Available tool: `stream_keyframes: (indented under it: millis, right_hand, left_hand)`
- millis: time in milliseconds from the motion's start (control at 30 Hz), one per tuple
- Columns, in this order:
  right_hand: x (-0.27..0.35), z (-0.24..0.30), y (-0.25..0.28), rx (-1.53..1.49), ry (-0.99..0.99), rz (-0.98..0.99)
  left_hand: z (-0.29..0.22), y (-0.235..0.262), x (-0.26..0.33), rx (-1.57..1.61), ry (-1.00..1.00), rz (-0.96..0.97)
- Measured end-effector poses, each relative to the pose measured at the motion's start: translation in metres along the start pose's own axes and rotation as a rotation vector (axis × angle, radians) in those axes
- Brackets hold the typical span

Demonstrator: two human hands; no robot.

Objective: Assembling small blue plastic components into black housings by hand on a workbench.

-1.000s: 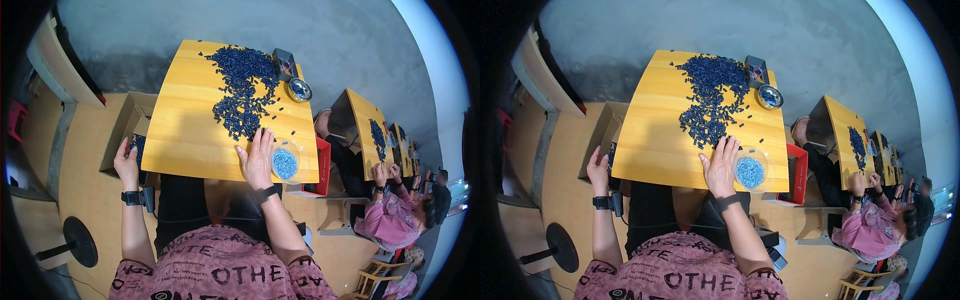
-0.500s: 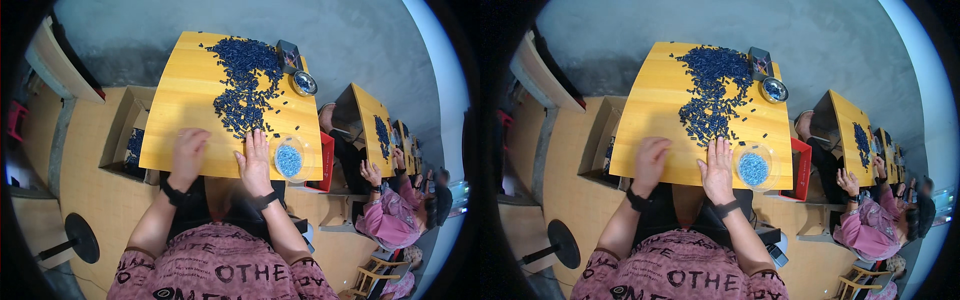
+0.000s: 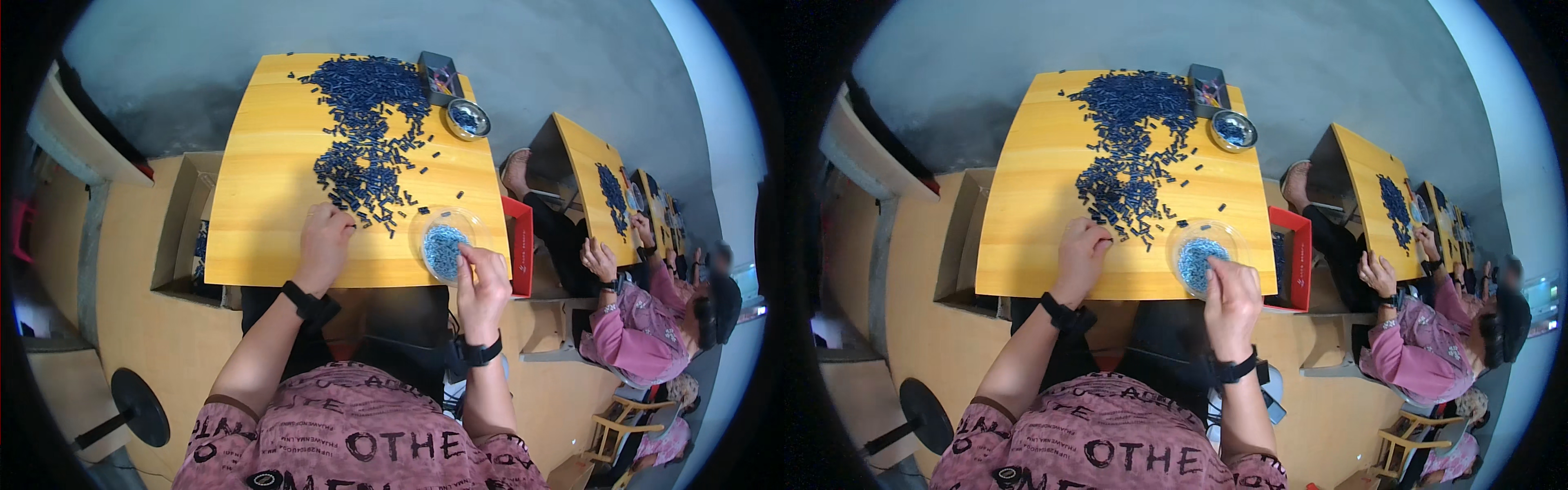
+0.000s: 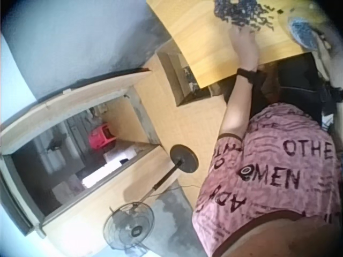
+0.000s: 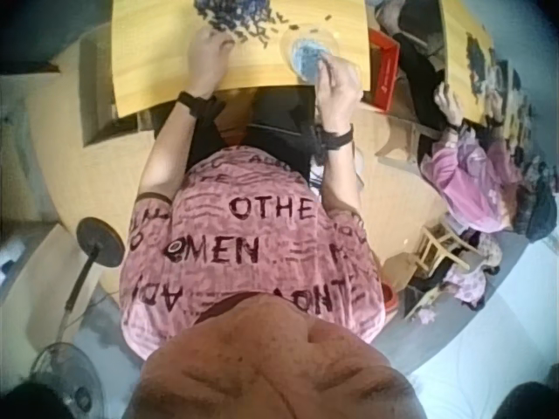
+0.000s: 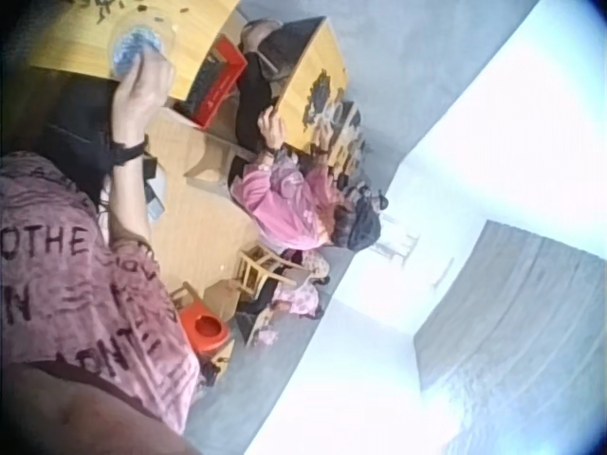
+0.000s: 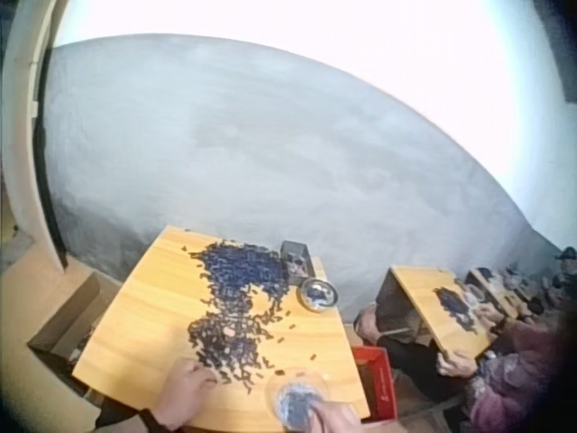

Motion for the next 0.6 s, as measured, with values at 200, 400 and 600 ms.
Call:
stream_keyframes:
  millis: [200, 400, 600]
  right_hand:
    - [-0.01, -0.039, -0.007, 0.126, -0.083, 0.199]
    - [-0.024, -0.043, -0.03, 0.214, -0.036, 0.26]
    - [-0.022, -0.061, -0.041, 0.257, -0.091, 0.327]
  left_hand:
    - [0.002, 0.012, 0.022, 0.397, 0.185, 0.065]
    - [-0.013, 0.014, 0.061, 1.03, 0.613, 0.263]
    - [-0.034, 0.017, 0.065, 1.244, 0.64, 0.29]
Point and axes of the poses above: each hand's wrist, its own x-axis away from the middle knuckle, its own y-axis out of the back of the hand, z = x × y, the point moved 4 cm from there along -x, towards the middle knuckle, and after that the axes turned 8 degrees about z, right-handed, at the moved point
